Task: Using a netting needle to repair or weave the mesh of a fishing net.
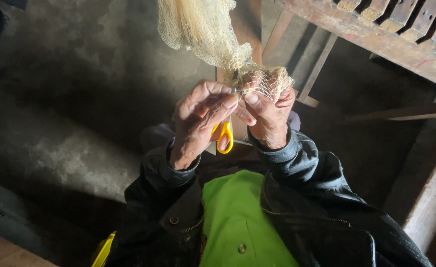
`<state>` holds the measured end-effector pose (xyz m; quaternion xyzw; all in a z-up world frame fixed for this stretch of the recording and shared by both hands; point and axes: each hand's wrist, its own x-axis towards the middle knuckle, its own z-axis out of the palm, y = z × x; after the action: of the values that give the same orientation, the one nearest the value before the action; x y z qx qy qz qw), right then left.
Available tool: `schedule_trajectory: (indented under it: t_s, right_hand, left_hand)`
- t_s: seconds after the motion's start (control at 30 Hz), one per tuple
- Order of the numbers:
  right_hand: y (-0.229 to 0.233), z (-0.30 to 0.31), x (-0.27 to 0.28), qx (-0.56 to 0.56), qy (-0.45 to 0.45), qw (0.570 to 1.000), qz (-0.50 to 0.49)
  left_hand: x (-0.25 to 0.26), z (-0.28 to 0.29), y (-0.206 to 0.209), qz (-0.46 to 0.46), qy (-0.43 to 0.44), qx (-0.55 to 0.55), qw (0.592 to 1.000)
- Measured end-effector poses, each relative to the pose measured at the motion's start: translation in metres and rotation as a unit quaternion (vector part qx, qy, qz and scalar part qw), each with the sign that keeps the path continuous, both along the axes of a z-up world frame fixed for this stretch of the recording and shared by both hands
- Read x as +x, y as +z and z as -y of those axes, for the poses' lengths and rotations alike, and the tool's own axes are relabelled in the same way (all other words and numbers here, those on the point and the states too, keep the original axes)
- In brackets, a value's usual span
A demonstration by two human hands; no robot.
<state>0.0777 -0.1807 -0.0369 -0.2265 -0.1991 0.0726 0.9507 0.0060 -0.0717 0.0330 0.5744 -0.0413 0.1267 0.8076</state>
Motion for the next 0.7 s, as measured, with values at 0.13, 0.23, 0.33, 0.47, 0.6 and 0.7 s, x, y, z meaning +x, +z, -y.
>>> schedule_trajectory:
  t_s: [0.13, 0.23, 0.33, 0.47, 0.6, 0.7]
  right_hand:
    - [0.000, 0.000, -0.001, 0.006, -0.006, 1.000, -0.002]
    - [-0.006, 0.002, -0.001, 0.007, -0.002, 1.000, 0.002]
    - [-0.006, 0.002, -0.003, 0.002, -0.001, 1.000, -0.002]
    - [-0.007, 0.002, -0.004, 0.004, -0.001, 1.000, -0.010]
    - [-0.005, 0.000, -0.002, -0.006, -0.007, 1.000, 0.003]
    - [-0.003, -0.001, -0.002, -0.005, -0.008, 1.000, 0.006]
  left_hand:
    - [-0.001, 0.000, -0.011, -0.019, 0.011, -0.035, 0.999]
    - [-0.001, 0.001, -0.010, -0.020, 0.015, -0.042, 0.999]
    - [-0.002, 0.002, -0.011, -0.024, 0.010, -0.033, 0.999]
    - [0.000, 0.001, -0.017, -0.027, 0.002, -0.045, 0.999]
    - [0.001, -0.001, -0.023, -0.031, -0.008, -0.064, 0.997]
    - [0.001, -0.002, -0.024, -0.041, -0.010, -0.067, 0.997]
